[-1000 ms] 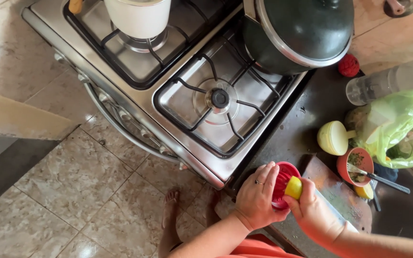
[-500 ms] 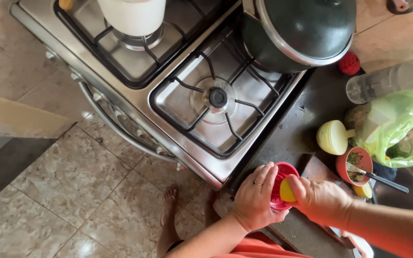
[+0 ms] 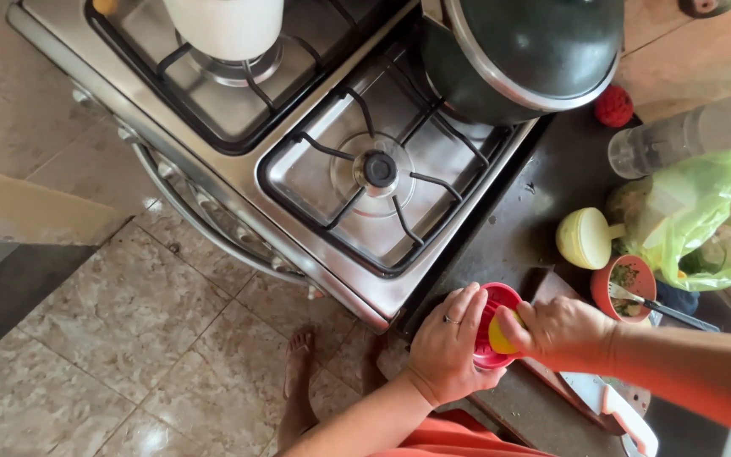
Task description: Preparing ingredients by chopping green herbs and squeezing citrus juice into a bowl.
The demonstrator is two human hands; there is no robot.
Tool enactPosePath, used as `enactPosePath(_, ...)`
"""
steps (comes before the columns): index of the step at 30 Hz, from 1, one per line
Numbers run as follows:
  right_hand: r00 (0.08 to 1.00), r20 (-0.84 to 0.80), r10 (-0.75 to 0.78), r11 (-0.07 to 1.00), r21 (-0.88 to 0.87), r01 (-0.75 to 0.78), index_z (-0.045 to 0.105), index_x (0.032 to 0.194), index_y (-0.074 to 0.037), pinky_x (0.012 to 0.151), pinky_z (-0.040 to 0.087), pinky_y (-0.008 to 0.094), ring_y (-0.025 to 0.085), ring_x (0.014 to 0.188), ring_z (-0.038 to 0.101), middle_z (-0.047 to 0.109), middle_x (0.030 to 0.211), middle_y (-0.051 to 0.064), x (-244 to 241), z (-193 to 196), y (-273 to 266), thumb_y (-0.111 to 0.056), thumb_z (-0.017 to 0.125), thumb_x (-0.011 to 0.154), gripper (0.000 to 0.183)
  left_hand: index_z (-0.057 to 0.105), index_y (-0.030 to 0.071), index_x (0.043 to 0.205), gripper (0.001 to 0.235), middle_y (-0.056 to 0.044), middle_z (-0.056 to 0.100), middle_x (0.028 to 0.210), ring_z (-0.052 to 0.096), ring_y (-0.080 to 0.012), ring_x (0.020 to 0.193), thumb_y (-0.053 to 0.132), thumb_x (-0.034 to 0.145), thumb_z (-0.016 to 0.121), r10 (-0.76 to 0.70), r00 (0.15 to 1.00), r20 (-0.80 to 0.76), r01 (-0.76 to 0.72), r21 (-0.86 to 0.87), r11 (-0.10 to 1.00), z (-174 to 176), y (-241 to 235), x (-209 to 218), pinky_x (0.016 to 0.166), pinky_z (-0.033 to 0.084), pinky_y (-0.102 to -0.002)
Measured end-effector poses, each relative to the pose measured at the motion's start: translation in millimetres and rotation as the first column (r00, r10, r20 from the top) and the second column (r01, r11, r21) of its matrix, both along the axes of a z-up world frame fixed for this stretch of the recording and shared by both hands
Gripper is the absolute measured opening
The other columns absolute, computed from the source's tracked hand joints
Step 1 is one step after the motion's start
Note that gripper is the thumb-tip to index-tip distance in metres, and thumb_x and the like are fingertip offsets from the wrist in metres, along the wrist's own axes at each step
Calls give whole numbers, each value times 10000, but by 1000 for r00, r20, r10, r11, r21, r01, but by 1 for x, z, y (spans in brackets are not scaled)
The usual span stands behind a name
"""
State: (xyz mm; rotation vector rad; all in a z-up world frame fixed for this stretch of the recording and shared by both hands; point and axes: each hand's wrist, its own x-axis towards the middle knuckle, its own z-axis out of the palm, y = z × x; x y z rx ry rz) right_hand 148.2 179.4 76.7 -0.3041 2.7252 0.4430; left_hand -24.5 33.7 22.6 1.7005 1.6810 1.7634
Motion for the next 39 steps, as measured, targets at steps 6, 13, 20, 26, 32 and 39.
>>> enactPosePath(6,774,140,-617,772,-84,630,377,1151,-23,293,443,460,325,472,613,623,767,130,8,-15,-40,-524,561,812,632,382,-100,1294,813,-271,469,1265,544,-408,1113,339,706,731,-2,1000,-15,2,-9,1000,-5,1,4,927,500,-463)
enactPosePath(13,102,97,-990,59,-374,925,355,1085,-41,560,466,467,407,678,636,634,842,222,0,-15,-70,-433,552,805,519,380,-95,1312,790,-280,450,1302,515,-416,1145,340,704,638,-55,998,3,55,-64,996,-8,-1,8,955,462,-467)
enactPosePath(20,987,7,160,971,-182,-156,319,1130,49,319,429,381,258,390,517,544,670,153,-24,8,17,-173,552,874,411,408,-95,1281,842,-258,464,1272,532,-395,1117,344,651,752,-41,999,-8,41,-62,997,-5,2,4,938,485,-454)
enactPosePath(26,532,37,-846,519,-170,838,347,1161,-32,380,488,423,345,492,645,576,882,138,5,-21,-54,-556,516,806,654,354,-91,1314,865,-282,429,1304,489,-403,1172,366,677,719,-89,995,-36,84,-110,990,-9,0,6,987,447,-456)
enactPosePath(32,358,77,-931,327,-264,908,343,1025,-86,408,439,456,394,488,608,586,584,152,-13,-9,-62,-494,478,856,461,348,-70,1324,885,-266,463,1291,549,-392,1131,386,663,723,4,998,-62,-6,-41,999,-13,1,9,917,490,-435)
enactPosePath(39,809,-234,-539,842,-134,522,304,1342,3,731,546,302,246,934,627,519,1127,141,-19,27,-45,-447,743,682,911,369,-28,1301,941,-206,501,1290,629,-308,980,433,595,788,57,992,-110,-66,-75,995,-8,-1,9,777,537,-364)
